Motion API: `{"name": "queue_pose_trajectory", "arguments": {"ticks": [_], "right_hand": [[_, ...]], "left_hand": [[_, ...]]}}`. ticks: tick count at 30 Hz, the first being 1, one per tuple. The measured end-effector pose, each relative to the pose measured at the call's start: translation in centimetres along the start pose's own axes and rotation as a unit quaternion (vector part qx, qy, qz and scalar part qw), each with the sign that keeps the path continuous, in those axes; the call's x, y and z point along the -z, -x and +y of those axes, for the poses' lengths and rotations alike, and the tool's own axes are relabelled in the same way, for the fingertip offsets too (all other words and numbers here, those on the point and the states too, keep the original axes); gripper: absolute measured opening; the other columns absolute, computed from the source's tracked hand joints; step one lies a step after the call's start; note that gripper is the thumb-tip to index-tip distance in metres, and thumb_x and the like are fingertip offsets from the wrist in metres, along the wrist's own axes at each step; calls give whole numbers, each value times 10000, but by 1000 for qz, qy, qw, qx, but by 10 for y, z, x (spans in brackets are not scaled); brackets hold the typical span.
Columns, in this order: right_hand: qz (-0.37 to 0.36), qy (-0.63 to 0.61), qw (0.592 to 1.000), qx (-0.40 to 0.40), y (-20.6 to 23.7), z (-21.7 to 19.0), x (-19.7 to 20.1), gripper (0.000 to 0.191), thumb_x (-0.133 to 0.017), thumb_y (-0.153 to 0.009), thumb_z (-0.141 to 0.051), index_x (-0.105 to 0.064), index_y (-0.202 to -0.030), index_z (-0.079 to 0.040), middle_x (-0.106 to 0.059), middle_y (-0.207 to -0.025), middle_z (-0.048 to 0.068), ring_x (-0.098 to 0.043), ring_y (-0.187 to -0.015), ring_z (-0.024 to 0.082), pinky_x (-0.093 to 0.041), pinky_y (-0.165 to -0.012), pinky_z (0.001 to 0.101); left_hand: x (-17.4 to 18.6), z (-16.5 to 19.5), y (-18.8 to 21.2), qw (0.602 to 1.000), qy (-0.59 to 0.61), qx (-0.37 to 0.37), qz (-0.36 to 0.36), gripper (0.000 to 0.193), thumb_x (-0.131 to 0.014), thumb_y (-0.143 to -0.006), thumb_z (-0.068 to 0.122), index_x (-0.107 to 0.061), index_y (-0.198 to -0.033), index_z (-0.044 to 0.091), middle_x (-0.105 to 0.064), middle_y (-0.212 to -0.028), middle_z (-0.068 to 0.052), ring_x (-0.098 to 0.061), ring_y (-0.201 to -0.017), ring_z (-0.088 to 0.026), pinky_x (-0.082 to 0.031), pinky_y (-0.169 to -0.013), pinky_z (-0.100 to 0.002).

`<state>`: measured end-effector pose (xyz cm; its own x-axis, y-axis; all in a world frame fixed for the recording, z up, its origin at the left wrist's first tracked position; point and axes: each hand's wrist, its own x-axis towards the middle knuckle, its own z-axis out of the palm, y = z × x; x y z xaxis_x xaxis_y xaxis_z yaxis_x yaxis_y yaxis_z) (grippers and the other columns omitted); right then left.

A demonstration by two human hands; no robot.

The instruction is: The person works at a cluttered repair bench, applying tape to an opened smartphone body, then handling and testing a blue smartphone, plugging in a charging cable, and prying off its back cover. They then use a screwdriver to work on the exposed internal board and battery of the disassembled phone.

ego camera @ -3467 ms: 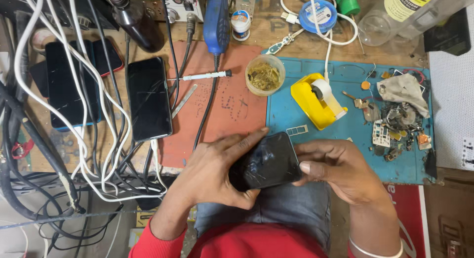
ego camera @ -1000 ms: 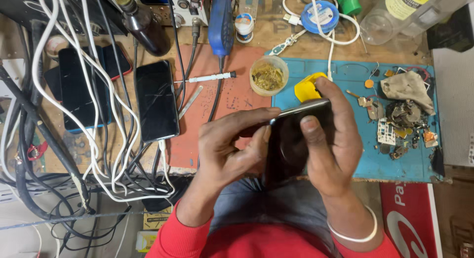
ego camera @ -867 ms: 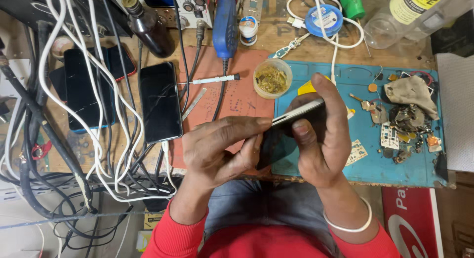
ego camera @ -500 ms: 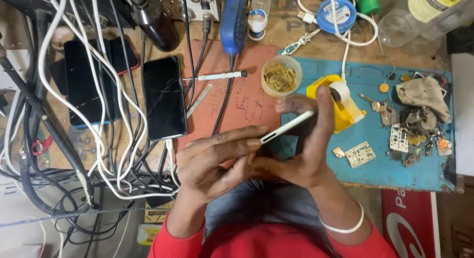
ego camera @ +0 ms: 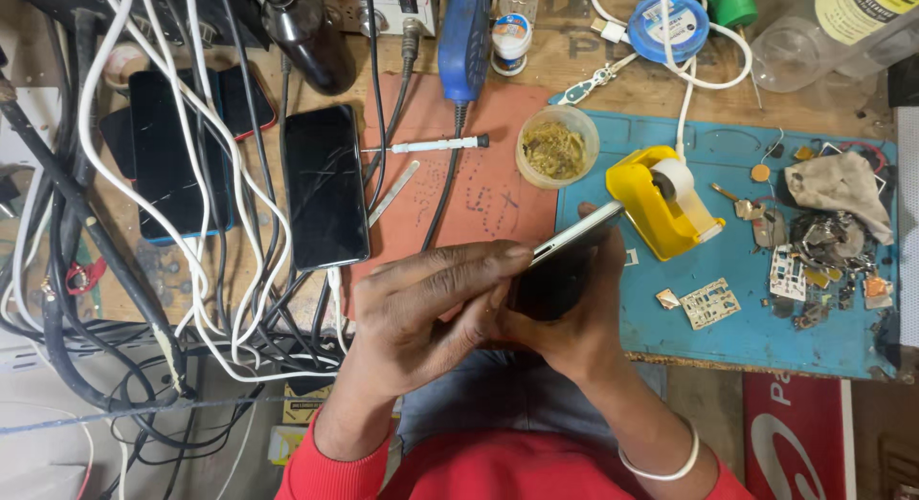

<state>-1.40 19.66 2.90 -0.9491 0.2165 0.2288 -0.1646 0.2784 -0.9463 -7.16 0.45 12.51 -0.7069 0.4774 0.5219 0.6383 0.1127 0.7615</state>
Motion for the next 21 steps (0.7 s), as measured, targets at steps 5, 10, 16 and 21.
{"name": "queue_pose_trajectory", "arguments": {"ticks": [5, 10, 16, 21], "right_hand": [[4, -41, 998, 36, 2, -1, -2, 1230, -991, -651, -161, -167, -1555, -40, -509, -1220, 89, -570, -1056, 184, -539, -917, 338], [19, -31, 998, 60, 5, 4, -3, 1226, -983, -674, -143, -153, -1571, -44, -499, -1252, 95, -573, -1083, 196, -533, -956, 339], [26, 20, 997, 76, 6, 4, -1, 1261, -990, -665, -167, -139, -1580, 5, -507, -1231, 103, -573, -1059, 197, -525, -930, 344], [27, 47, 996, 64, 5, 3, -2, 1273, -994, -644, -225, -164, -1575, 28, -525, -1253, 127, -592, -1084, 222, -538, -940, 356]], "left_hand": [[5, 9, -6, 997, 69, 41, -23, 279, -697, -967, -1, -699, -1245, 8, -769, -1191, -128, -805, -1015, -197, -659, -897, -287], [11, 14, -17, 998, 42, 44, -27, 227, -727, -975, 35, -729, -1202, 18, -790, -1102, -98, -813, -994, -186, -662, -901, -276], [19, 20, -26, 994, 51, 84, -51, 213, -739, -961, 84, -747, -1164, 18, -804, -1023, -77, -811, -908, -137, -665, -833, -260], [26, 24, -35, 989, 41, 120, -70, 193, -759, -928, 101, -767, -1102, 18, -808, -952, -68, -814, -852, -122, -657, -769, -247]]}}
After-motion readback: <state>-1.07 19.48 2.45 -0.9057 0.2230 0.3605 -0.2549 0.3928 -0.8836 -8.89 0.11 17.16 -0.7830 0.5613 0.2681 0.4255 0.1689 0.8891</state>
